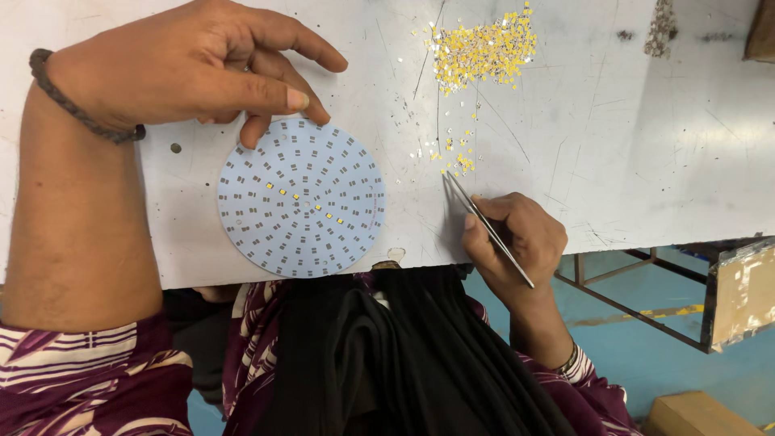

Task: The person uses tweezers to pick up small yellow LED components from a pile on the table and places them into designated spots on a circular LED board. The person repeats this process, filling multiple spots on the board.

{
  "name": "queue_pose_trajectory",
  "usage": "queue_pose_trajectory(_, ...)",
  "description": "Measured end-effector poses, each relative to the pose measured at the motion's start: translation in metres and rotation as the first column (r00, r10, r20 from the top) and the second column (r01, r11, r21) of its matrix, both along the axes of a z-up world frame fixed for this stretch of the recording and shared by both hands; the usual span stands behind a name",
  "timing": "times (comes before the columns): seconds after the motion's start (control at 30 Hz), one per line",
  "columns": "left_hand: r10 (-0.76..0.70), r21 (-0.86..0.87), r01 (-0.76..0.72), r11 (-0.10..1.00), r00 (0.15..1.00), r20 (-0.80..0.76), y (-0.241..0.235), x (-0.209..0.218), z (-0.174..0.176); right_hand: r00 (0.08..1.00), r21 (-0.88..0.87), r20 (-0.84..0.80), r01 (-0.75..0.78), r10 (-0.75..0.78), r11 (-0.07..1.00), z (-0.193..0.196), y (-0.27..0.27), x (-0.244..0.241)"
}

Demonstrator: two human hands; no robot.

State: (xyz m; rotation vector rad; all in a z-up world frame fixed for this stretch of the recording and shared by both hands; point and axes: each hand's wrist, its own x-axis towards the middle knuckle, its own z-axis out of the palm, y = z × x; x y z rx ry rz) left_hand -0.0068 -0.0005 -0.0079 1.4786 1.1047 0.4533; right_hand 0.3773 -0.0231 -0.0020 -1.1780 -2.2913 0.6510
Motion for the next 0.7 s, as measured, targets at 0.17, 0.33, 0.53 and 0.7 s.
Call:
queue_pose_trajectory(0.17, 0.027, 0.004, -0.027, 1.000, 0.997, -0.067, 0.002, 0.002, 0.002, 1.000, -0.029, -0.025, 0.003, -0.003, 1.000, 0.003, -0.002, -0.003)
queue_pose_trajectory(0.33, 0.034, 0.071, -0.041, 0.997, 0.995, 0.096, 0.003, 0.003, 0.008, 0.990, -0.108, -0.060, -0.135, 0.129, 0.985, 0.012, -0.002, -0.016)
queue_pose_trajectory(0.53, 0.176, 0.075, -0.171, 0.982, 0.982, -0.064, -0.012, 0.009, 0.018, 0.882, -0.103, -0.082, -0.471, 0.464, 0.876, 0.007, -0.007, -0.034)
queue_pose_trajectory(0.7, 0.190, 0.091, -0.179, 0.980, 0.975, -0.120, -0.014, 0.013, 0.026, 0.883, -0.104, -0.060, -0.469, 0.466, 0.877, 0.007, -0.004, -0.039)
